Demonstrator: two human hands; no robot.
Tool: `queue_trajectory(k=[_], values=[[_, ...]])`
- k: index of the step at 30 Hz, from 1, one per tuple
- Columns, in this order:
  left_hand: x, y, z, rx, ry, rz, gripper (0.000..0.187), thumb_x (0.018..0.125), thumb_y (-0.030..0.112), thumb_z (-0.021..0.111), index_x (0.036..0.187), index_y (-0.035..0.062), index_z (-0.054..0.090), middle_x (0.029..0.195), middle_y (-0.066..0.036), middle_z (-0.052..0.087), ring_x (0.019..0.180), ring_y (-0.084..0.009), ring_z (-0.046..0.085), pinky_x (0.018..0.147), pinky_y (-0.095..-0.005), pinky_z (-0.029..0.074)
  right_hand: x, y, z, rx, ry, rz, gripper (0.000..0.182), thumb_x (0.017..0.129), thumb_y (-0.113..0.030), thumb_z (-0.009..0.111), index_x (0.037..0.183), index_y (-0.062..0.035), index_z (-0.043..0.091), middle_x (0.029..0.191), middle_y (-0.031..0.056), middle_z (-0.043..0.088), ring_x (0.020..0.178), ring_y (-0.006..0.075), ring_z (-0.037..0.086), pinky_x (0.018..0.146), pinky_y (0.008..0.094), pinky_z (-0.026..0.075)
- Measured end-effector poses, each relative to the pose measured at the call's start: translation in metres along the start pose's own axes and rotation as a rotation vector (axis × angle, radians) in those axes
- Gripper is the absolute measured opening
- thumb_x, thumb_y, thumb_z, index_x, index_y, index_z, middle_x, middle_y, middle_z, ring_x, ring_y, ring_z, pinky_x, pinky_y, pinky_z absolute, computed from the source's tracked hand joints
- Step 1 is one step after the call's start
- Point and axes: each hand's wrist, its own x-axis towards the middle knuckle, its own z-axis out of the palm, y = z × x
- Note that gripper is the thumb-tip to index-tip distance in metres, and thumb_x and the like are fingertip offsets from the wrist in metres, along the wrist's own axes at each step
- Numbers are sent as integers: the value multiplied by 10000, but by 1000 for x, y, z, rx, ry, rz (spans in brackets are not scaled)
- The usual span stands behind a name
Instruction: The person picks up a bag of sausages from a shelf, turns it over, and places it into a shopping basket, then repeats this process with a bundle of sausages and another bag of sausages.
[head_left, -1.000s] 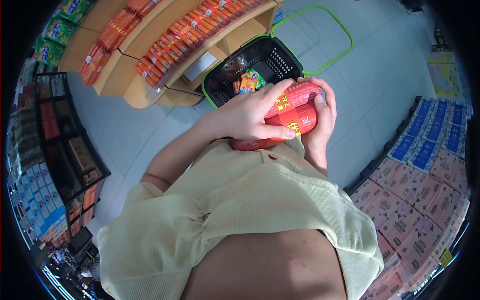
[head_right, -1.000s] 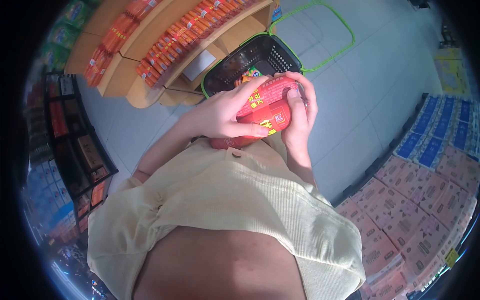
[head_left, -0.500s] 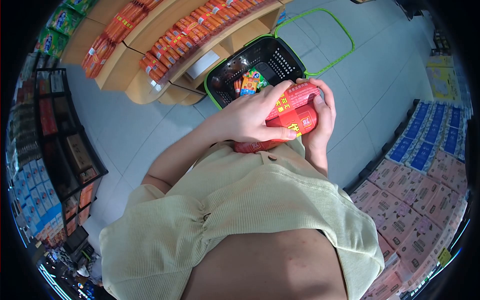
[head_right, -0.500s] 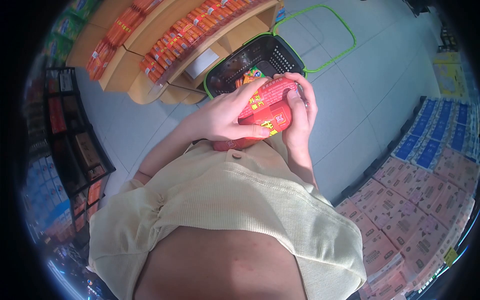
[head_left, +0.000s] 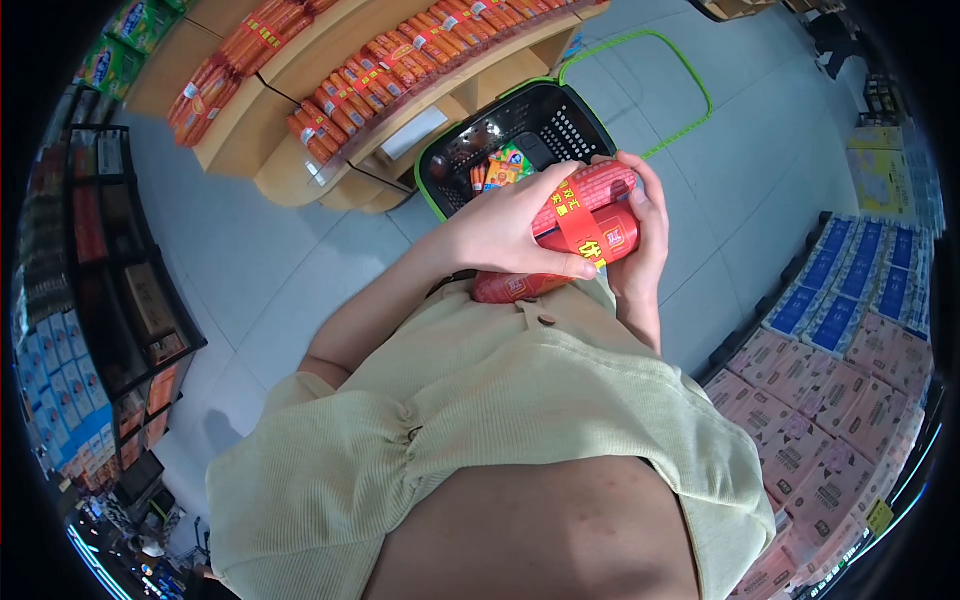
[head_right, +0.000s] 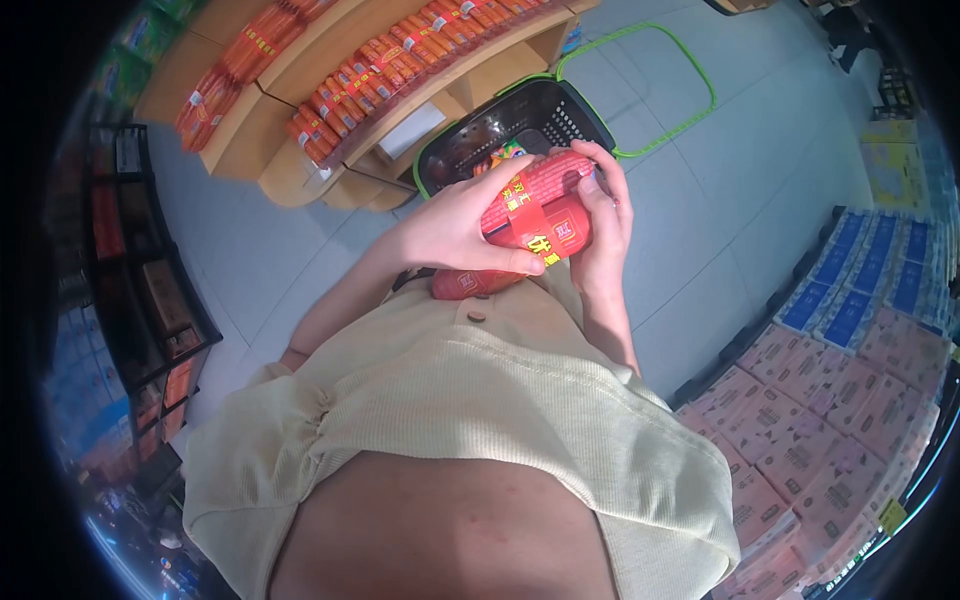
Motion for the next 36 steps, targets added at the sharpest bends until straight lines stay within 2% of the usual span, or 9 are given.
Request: queue_trajectory(k=[3, 5, 11, 23, 25, 32, 34, 36], values=[[-4, 1, -9, -11, -32, -41, 1085, 603, 578, 753, 1337, -53, 262, 1213, -235, 498, 1097, -343, 536, 916, -378, 434, 2, 3, 8, -6, -4, 11, 387, 856, -160, 464, 1206, 6, 468, 1148, 174, 548, 1048, 228, 544, 935, 334, 419], [-8, 5, -13, 140, -43, -87, 1115, 574, 608, 750, 1343, -26, 249, 1230, -240, 479, 1095, -361, 533, 911, -397, 441, 2, 5, 12, 1, -6, 11, 391, 854, -160, 465, 1208, 6, 466, 1150, 174, 547, 1051, 229, 544, 937, 334, 417], [-17, 10, -20, 228, -7, -111, 1095, 567, 598, 750, 1355, 51, 224, 1202, -249, 483, 1064, -414, 535, 882, -450, 454, 1, 10, 21, 10, -18, -22, 398, 849, -157, 463, 1212, 8, 457, 1158, 180, 541, 1061, 235, 538, 948, 338, 409], [-27, 0, -29, 177, 33, -33, 1063, 595, 545, 763, 1348, 11, 236, 1220, -269, 477, 1083, -421, 525, 885, -452, 449, -1, 17, 37, -7, -21, -43, 408, 845, -181, 477, 1207, 6, 459, 1159, 177, 531, 1071, 232, 522, 955, 336, 396], [-28, 1, -30, 170, 33, -24, 1070, 594, 548, 763, 1350, 6, 233, 1224, -270, 473, 1091, -418, 521, 889, -447, 448, -2, 17, 40, -111, 4, -56, 456, 847, -247, 437, 1216, 19, 440, 1175, 215, 525, 1083, 266, 529, 959, 365, 410], [-33, -3, -34, 148, 18, -10, 1095, 597, 556, 763, 1362, -8, 221, 1247, -273, 451, 1120, -405, 506, 905, -433, 441, -5, 18, 44, -131, 0, -63, 444, 856, -245, 431, 1209, 22, 449, 1175, 219, 526, 1080, 264, 531, 957, 364, 412], [-32, -3, -34, 136, 6, -14, 1096, 598, 556, 763, 1364, -6, 217, 1241, -278, 452, 1121, -409, 504, 904, -435, 440, -6, 16, 45, -62, -17, -71, 390, 854, -177, 469, 1197, 10, 465, 1150, 181, 542, 1061, 234, 538, 947, 336, 406], [-31, -4, -33, 123, -6, -15, 1097, 599, 557, 762, 1366, -5, 214, 1235, -282, 452, 1121, -412, 502, 904, -437, 439, -8, 15, 44, -73, -10, -75, 384, 859, -174, 467, 1195, 11, 465, 1147, 182, 545, 1058, 233, 541, 945, 336, 409]])
